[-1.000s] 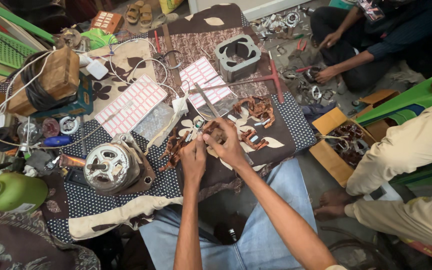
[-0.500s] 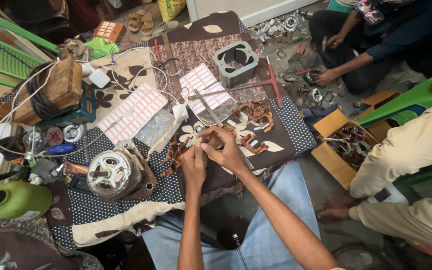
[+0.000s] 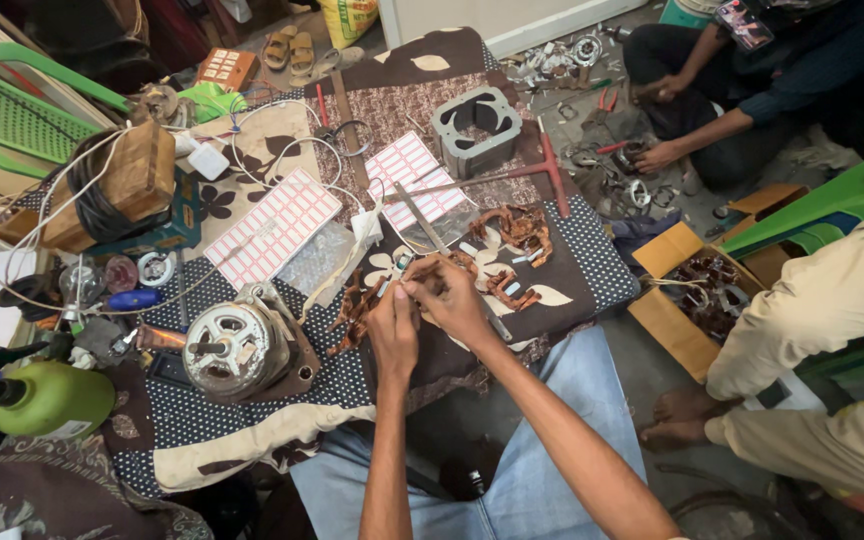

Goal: The person sits at a cluttered workbench and shapes small copper wire and strip components by hand, bending and folding each piece and setting it with a growing pile of finished copper parts. Other workers handle similar motor parts on the floor nearby.

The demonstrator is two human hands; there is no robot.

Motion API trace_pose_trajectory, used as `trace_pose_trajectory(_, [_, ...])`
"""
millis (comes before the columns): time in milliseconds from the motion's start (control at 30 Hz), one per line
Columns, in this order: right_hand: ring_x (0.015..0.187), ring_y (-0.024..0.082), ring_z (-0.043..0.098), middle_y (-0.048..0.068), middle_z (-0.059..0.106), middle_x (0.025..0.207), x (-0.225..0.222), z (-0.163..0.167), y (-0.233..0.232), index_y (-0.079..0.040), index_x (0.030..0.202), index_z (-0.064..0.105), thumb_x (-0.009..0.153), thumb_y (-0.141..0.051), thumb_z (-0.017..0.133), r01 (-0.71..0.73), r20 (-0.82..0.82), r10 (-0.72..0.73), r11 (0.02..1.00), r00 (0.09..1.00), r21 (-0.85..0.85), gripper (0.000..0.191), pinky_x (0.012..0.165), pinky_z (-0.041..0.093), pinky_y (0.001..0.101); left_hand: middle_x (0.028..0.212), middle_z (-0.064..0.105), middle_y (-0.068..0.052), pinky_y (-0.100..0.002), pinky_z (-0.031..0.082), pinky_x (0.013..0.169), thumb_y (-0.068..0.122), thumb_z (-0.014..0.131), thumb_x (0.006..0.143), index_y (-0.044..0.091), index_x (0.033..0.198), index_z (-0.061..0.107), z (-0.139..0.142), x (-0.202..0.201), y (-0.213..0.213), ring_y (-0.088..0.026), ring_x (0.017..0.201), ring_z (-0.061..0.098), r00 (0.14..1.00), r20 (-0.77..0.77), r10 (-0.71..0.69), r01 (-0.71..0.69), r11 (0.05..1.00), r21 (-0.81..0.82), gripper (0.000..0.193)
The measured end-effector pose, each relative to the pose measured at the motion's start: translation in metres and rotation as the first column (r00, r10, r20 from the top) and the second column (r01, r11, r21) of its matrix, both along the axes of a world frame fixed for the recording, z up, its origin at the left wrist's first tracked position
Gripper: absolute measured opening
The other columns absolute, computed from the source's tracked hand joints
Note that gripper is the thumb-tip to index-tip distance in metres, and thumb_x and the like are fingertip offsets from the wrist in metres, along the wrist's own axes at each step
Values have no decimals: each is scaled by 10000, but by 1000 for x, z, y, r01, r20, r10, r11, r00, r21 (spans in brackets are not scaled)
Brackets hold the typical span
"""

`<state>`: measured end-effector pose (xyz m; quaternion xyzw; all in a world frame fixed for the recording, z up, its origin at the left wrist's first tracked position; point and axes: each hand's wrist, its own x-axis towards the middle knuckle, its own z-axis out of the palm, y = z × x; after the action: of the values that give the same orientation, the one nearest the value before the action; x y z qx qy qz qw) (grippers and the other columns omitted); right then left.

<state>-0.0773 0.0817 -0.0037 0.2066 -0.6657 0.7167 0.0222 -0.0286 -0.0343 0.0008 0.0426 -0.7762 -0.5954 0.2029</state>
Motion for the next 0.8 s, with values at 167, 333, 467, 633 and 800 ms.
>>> trace_pose_trajectory(167, [694,20,578,-12,676,868,-4,-9,0,-27,1011,666,938,-115,758,-4,56,8,998,998,-67,147,591,491,198,601,558,-150,-426,426,529,275,418,1077,0,923,627,1,0,2,-298,532,589,1000,10,18,-17,994,-110,379])
trace_pose_trajectory(333, [757,49,665,18,701,859,-4,-9,4,-7,941,640,919,-95,772,-11,77,18,996,997,-90,160,609,541,216,673,592,-188,-462,437,570,211,430,1092,5,929,599,2,0,4,-383,612,626,998,-56,28,-38,979,-200,313])
trace_pose_trajectory(467, [780,68,673,32,706,859,-3,-7,4,0,939,627,931,-88,778,-5,10,5,997,1000,-83,174,662,552,228,680,582,-202,-465,430,565,199,439,1088,-1,955,597,3,1,5,-391,616,612,996,-71,54,-68,973,-221,287])
trace_pose_trajectory(633, [845,66,674,22,719,941,-2,-3,4,10,1053,692,922,-100,785,-22,18,23,999,1000,-47,194,723,547,221,672,585,-177,-452,447,568,204,442,1091,15,948,592,5,3,7,-360,604,616,991,-104,82,-99,979,-178,280])
trace_pose_trajectory(800, [766,40,597,-3,677,947,1,9,6,-21,1298,674,982,-198,715,-38,106,54,988,993,-149,364,640,494,191,695,614,-151,-443,465,593,201,460,1081,30,967,598,5,5,8,-332,628,638,991,-105,81,-99,979,-178,248])
